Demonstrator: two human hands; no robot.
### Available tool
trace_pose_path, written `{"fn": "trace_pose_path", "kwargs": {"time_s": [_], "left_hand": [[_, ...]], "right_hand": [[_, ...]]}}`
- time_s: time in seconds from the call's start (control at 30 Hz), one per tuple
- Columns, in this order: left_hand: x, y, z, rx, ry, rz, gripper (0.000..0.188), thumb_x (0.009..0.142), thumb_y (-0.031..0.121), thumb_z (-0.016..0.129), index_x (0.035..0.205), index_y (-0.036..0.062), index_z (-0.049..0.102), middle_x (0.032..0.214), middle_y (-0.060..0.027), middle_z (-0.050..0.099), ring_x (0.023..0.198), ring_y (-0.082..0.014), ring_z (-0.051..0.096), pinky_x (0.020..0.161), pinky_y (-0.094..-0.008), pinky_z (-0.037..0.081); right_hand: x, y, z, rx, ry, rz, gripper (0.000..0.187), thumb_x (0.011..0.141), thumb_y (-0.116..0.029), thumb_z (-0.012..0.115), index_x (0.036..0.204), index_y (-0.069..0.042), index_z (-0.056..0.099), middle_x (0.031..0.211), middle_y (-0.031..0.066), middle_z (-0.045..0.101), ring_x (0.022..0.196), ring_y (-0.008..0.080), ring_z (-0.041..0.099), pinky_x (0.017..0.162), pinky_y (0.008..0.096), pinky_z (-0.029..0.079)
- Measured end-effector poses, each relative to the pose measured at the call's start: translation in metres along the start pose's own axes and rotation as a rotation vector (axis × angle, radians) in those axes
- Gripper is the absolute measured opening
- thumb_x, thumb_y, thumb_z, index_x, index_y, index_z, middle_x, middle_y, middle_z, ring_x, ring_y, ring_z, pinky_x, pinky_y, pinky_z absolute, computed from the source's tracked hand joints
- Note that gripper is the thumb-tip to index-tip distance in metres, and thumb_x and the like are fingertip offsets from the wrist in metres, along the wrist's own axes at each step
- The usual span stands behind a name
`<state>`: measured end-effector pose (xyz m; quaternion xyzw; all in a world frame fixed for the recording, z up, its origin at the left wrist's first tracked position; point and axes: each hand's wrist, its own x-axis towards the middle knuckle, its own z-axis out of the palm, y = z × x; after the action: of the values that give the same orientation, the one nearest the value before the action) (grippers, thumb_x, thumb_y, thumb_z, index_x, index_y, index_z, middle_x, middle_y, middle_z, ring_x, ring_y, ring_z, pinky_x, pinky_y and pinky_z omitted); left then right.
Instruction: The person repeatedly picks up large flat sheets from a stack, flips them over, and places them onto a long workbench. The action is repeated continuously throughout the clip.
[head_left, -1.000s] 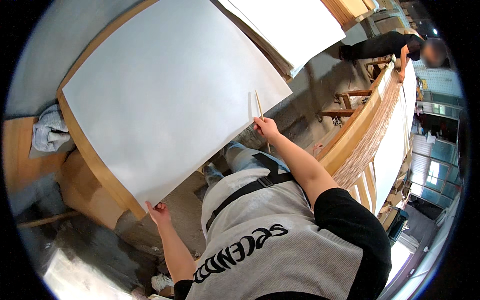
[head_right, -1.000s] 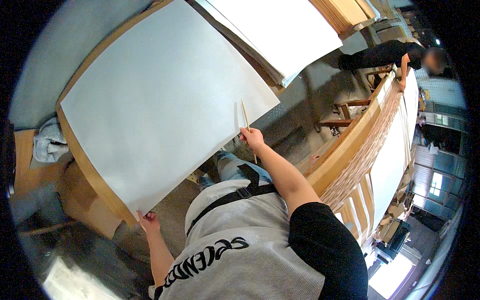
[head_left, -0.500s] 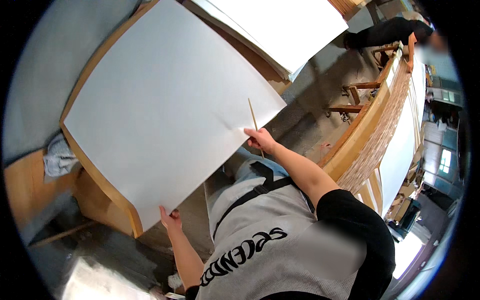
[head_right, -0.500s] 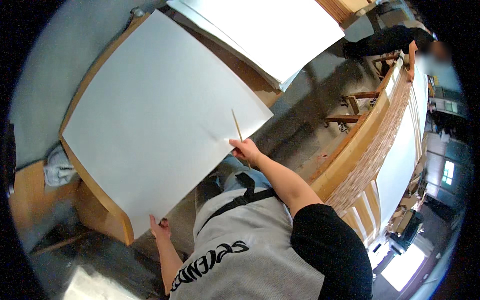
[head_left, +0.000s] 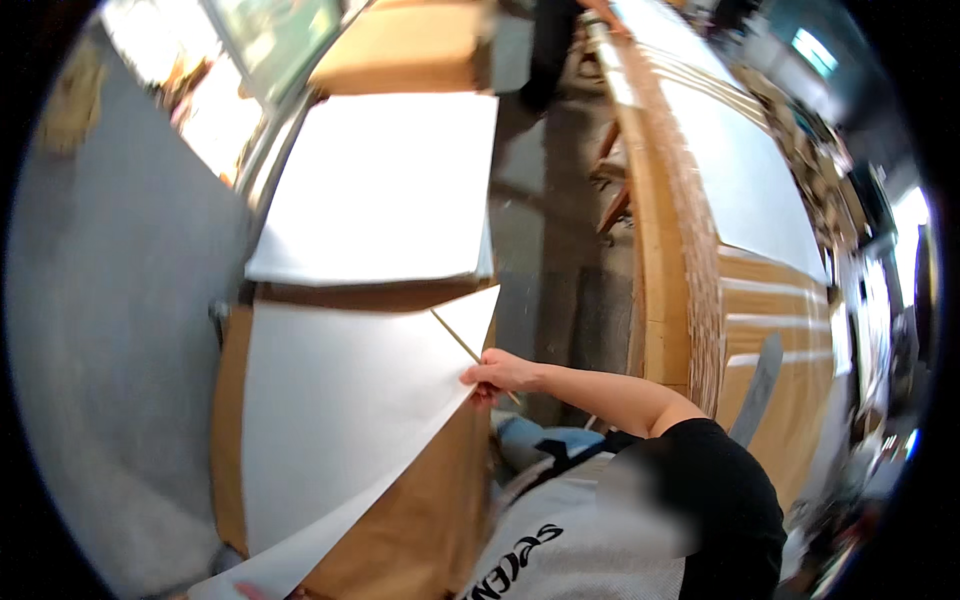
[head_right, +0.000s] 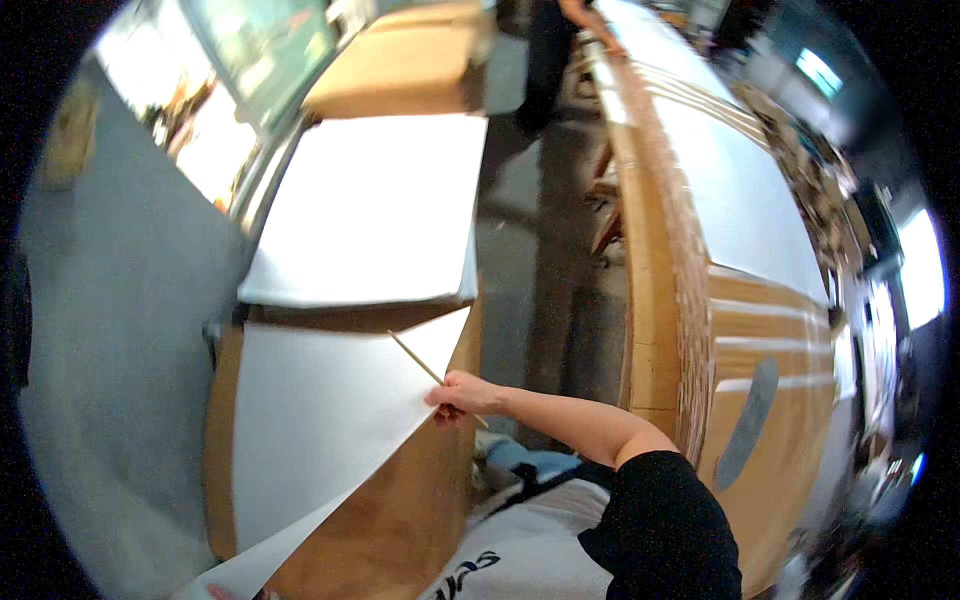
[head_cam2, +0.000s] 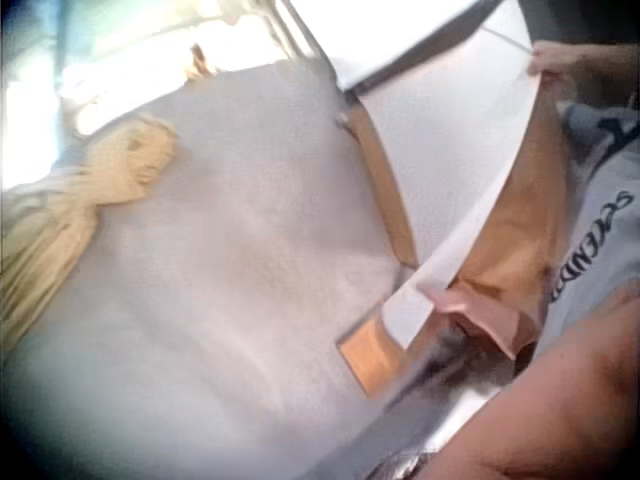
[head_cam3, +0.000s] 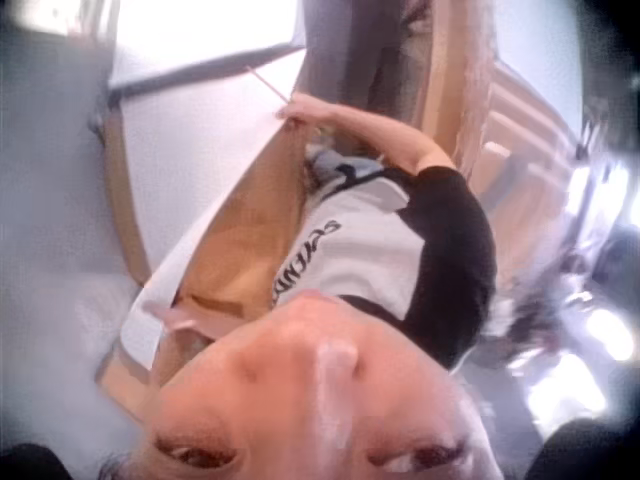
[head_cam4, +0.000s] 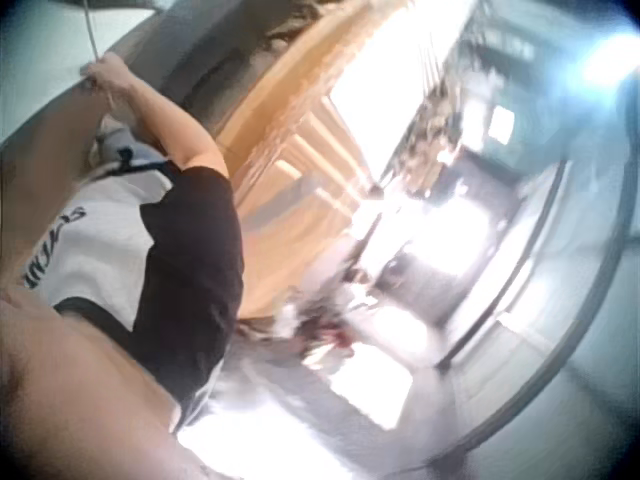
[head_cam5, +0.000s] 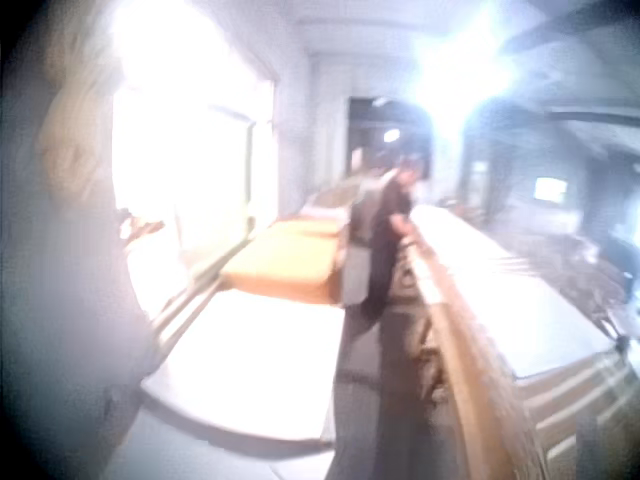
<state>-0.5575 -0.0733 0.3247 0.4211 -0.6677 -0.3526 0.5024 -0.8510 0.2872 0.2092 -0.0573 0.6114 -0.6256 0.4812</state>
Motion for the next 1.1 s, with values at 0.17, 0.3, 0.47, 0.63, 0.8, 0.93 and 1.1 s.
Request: {"fn": "trace_pose_path", "kwargs": {"time_s": [0.17, 0.3, 0.47, 0.63, 0.8, 0.93, 1.1], "left_hand": [[0.026, 0.153, 0.088, -0.329, -0.111, -0.085, 0.049, 0.080, 0.030, 0.056, 0.113, -0.0058, 0.046, 0.112, -0.0153, 0.051, 0.103, -0.0229, 0.046, 0.092, -0.0289, 0.033], [0.026, 0.229, 0.142, -0.673, -0.214, 0.084, 0.042, 0.082, 0.026, 0.053, 0.110, -0.0049, 0.048, 0.107, -0.0151, 0.051, 0.102, -0.0243, 0.046, 0.090, -0.0329, 0.034], [0.032, 0.288, 0.244, -0.987, -0.650, 0.002, 0.046, 0.082, 0.037, 0.053, 0.112, 0.0032, 0.044, 0.105, -0.0106, 0.049, 0.095, -0.0214, 0.048, 0.082, -0.0324, 0.039], [-0.004, 0.391, 0.374, -1.043, -1.053, -0.085, 0.042, 0.084, 0.036, 0.050, 0.111, 0.0043, 0.045, 0.105, -0.0088, 0.049, 0.095, -0.0199, 0.048, 0.081, -0.0285, 0.039], [-0.091, 0.550, 0.495, -1.217, -1.263, 0.100, 0.037, 0.084, 0.033, 0.050, 0.107, 0.0039, 0.048, 0.102, -0.0068, 0.052, 0.094, -0.0161, 0.049, 0.085, -0.0286, 0.040], [-0.174, 0.680, 0.592, -1.315, -1.553, 0.172, 0.035, 0.085, 0.031, 0.049, 0.107, 0.0038, 0.047, 0.105, -0.0067, 0.052, 0.096, -0.0163, 0.049, 0.086, -0.0289, 0.039], [-0.301, 0.816, 0.610, -1.477, -1.798, 0.217, 0.034, 0.085, 0.030, 0.048, 0.108, 0.0038, 0.046, 0.105, -0.0068, 0.051, 0.097, -0.0168, 0.048, 0.086, -0.0295, 0.039]], "right_hand": [[-0.089, -0.074, -0.034, 0.047, 0.117, -0.178, 0.027, 0.079, -0.027, 0.052, 0.073, -0.001, 0.056, 0.071, 0.0125, 0.062, 0.045, 0.0136, 0.052, 0.040, 0.0260, 0.042], [-0.158, -0.136, -0.053, 0.132, 0.244, -0.321, 0.028, 0.077, -0.027, 0.054, 0.074, 0.001, 0.055, 0.064, 0.0095, 0.057, 0.045, 0.0169, 0.053, 0.039, 0.0277, 0.044], [-0.225, -0.175, -0.123, 0.145, 0.485, -0.490, 0.026, 0.082, -0.025, 0.046, 0.066, -0.004, 0.051, 0.061, 0.0056, 0.052, 0.058, 0.0169, 0.059, 0.040, 0.0282, 0.042], [-0.273, -0.214, -0.216, 0.212, 0.626, -0.628, 0.026, 0.085, -0.022, 0.034, 0.065, -0.009, 0.045, 0.067, 0.0046, 0.055, 0.079, 0.0168, 0.061, 0.044, 0.0211, 0.033], [-0.356, -0.251, -0.317, 0.219, 0.654, -0.923, 0.026, 0.084, -0.021, 0.031, 0.063, -0.008, 0.041, 0.101, 0.0181, 0.057, 0.096, 0.0237, 0.057, 0.040, 0.0174, 0.032], [-0.435, -0.279, -0.368, 0.156, 0.822, -1.112, 0.027, 0.084, -0.017, 0.028, 0.062, -0.007, 0.039, 0.105, 0.0289, 0.051, 0.097, 0.0257, 0.056, 0.039, 0.0155, 0.035], [-0.525, -0.302, -0.388, 0.129, 1.430, -1.376, 0.026, 0.085, -0.016, 0.032, 0.077, -0.001, 0.052, 0.103, 0.0188, 0.057, 0.065, 0.0117, 0.048, 0.046, 0.0197, 0.035]]}}
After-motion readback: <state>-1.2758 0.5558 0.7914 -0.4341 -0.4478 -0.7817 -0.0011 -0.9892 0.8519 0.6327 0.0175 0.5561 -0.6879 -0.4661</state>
